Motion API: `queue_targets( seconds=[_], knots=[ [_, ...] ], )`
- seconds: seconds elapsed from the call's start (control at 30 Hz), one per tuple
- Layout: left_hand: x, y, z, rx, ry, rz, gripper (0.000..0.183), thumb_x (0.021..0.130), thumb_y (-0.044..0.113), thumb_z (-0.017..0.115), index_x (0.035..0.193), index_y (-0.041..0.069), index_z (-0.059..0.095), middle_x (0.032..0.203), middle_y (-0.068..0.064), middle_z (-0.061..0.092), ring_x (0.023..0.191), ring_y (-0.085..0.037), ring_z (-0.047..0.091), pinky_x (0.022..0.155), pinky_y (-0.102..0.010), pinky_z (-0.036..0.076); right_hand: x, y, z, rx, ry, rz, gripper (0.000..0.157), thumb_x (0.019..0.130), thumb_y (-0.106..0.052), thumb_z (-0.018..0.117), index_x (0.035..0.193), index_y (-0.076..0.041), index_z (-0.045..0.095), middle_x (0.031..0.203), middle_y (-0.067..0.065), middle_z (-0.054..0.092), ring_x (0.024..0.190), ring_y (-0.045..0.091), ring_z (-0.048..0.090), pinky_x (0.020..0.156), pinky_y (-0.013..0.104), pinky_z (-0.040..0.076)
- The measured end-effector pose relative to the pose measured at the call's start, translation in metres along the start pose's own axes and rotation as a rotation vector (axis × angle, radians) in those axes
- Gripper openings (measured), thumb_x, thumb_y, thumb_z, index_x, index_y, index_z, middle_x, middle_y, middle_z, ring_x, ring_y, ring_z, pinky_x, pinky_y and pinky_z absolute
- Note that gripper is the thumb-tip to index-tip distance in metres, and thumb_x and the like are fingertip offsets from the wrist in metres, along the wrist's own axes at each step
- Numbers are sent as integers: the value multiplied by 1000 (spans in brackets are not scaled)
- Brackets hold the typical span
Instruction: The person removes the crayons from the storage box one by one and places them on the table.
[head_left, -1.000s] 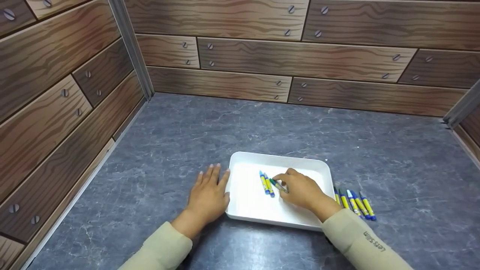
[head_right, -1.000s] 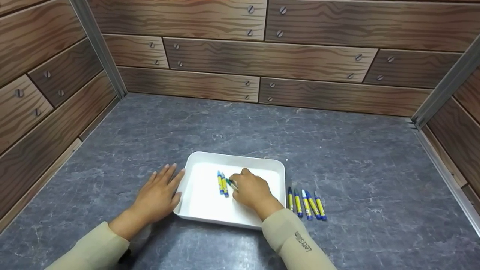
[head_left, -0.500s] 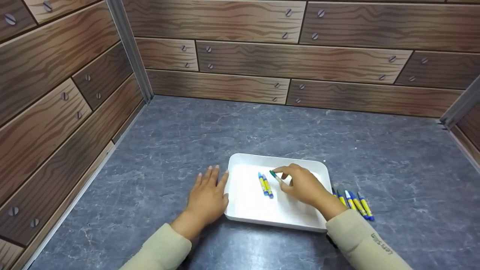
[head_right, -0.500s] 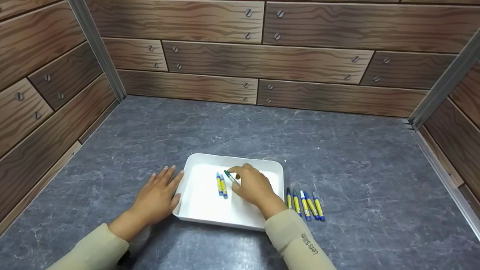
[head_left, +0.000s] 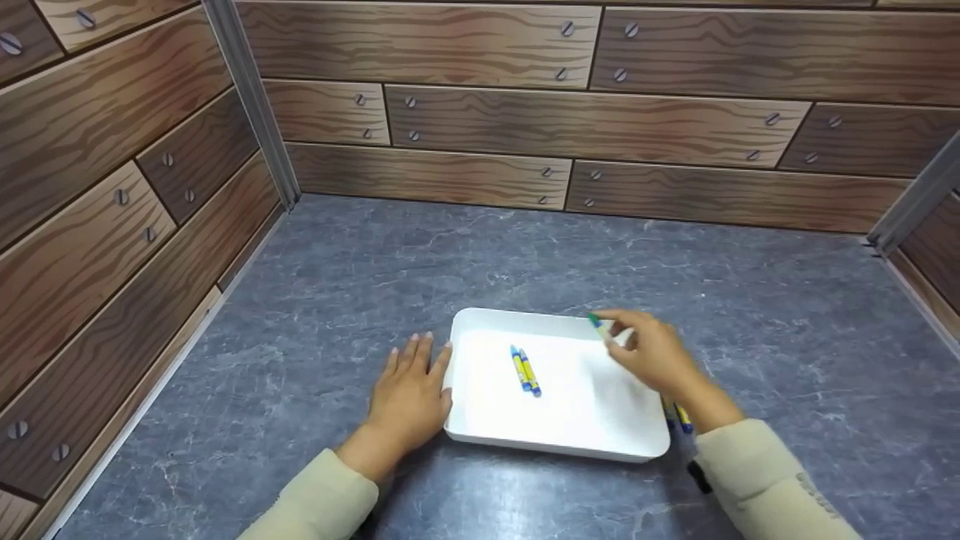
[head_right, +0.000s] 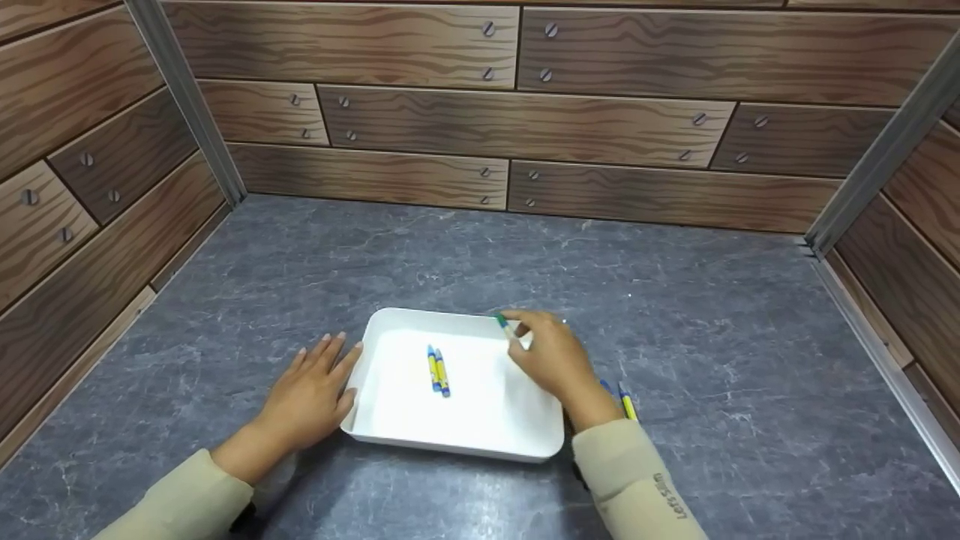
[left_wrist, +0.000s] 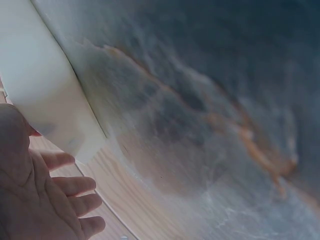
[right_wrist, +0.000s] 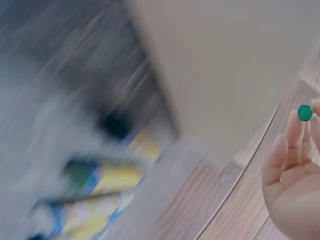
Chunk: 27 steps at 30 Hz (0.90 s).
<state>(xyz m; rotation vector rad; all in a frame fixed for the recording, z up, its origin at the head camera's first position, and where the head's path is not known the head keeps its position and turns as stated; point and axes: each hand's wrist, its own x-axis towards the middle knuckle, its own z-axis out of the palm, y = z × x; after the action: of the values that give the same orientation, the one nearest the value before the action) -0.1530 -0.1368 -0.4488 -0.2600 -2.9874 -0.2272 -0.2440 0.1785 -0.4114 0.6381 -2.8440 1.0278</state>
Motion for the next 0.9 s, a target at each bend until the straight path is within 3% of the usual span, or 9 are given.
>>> queue_targets(
  seconds=[0.23, 0.47, 0.73, 0.9],
  knots=[
    [-1, 0, -2, -6, 4, 3, 57, 92, 29, 56, 143, 7, 43, 147, -22, 34, 136, -39, 28, 110, -53, 22, -21, 38, -31, -26, 58, 81, 41, 89, -6, 61, 129, -2, 57, 101, 16, 62, 72, 21, 59, 56, 32, 50],
    [-1, -2, -3, -5, -1, 5, 58, 92, 29, 55, 144, 8, 42, 148, -22, 33, 137, -39, 27, 110, -53, 21, -44, 72, -52, -102, 101, 121, 41, 84, -2, 62, 125, 3, 58, 96, 20, 64, 77, 28, 62, 60, 35, 51],
    [-2, -4, -2, -11, 10, 10, 58, 92, 29, 55, 144, 7, 42, 148, -23, 33, 137, -40, 27, 109, -54, 21, -66, 94, -61, -159, 62, 177, 42, 83, -3, 63, 124, 4, 57, 94, 19, 64, 77, 31, 64, 66, 46, 52],
    [-2, -3, -1, -11, 6, 10, 58, 92, 29, 55, 144, 6, 42, 147, -24, 33, 136, -40, 28, 109, -54, 22, -76, 101, -62, -178, 2, 228, 44, 84, -6, 61, 126, 4, 56, 96, 19, 65, 82, 33, 63, 67, 46, 50]
  ],
)
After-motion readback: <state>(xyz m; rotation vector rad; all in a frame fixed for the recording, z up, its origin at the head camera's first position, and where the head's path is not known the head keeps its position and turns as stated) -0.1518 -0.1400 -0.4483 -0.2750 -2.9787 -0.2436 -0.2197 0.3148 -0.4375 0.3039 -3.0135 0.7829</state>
